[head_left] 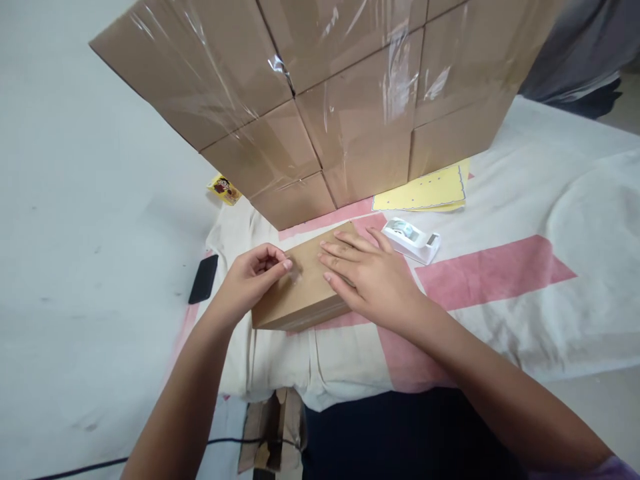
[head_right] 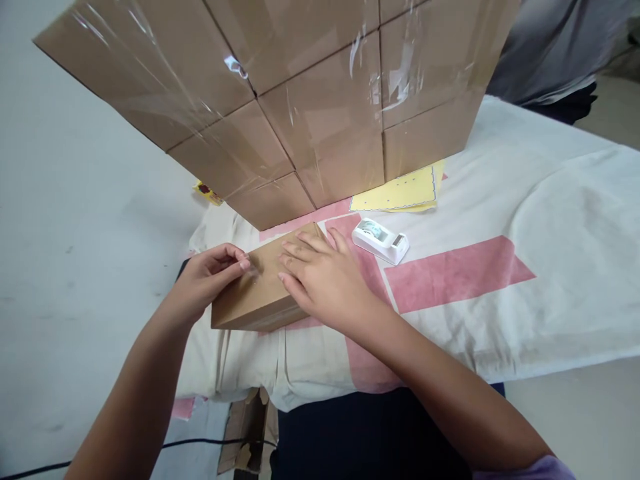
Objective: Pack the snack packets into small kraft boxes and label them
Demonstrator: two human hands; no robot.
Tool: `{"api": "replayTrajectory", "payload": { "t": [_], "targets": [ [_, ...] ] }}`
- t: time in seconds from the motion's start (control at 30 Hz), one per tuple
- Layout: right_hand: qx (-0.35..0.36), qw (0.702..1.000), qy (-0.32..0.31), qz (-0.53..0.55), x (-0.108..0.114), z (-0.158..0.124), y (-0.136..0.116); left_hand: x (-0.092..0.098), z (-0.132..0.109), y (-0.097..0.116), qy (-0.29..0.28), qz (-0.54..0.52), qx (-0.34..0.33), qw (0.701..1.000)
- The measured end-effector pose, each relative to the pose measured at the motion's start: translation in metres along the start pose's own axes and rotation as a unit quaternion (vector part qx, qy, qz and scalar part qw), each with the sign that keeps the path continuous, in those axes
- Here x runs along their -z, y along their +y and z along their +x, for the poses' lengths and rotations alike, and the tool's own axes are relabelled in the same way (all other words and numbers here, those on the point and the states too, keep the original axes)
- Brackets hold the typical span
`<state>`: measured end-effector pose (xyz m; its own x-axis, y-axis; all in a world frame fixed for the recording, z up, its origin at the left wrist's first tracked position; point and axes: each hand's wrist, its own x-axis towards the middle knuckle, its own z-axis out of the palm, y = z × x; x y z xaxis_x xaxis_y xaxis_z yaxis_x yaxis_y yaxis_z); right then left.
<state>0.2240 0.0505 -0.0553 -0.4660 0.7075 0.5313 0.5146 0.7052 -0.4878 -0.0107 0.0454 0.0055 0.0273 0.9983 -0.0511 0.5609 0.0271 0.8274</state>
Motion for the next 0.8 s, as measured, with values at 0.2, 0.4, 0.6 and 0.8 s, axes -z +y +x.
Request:
{"api": "replayTrajectory", "payload": {
  "t": [0.2, 0.4, 0.6, 0.8],
  "targets": [
    [-0.001, 1.0, 0.015, 0.025, -0.0049, 0.0, 0.003, -0.0024, -0.001, -0.004, -0.007, -0.025, -0.004, 1.0],
    [-0.004, 0.999, 0.02, 0.026, -0.0015, -0.0008, 0.002, 0.0004, -0.0063, -0.005, -0.008, -0.044, 0.009, 0.999],
    [-0.01, 1.0, 0.01, 0.008, 0.0032, -0.0014, 0.0001, 0.0009, -0.0093, -0.0028, 0.009, -0.083, 0.023, 0.996],
    [-0.01, 1.0, 0.009, 0.015, 0.002, -0.0018, 0.0012, -0.0036, -0.0087, -0.0033, -0.001, -0.055, 0.029, 0.998]
  ]
}}
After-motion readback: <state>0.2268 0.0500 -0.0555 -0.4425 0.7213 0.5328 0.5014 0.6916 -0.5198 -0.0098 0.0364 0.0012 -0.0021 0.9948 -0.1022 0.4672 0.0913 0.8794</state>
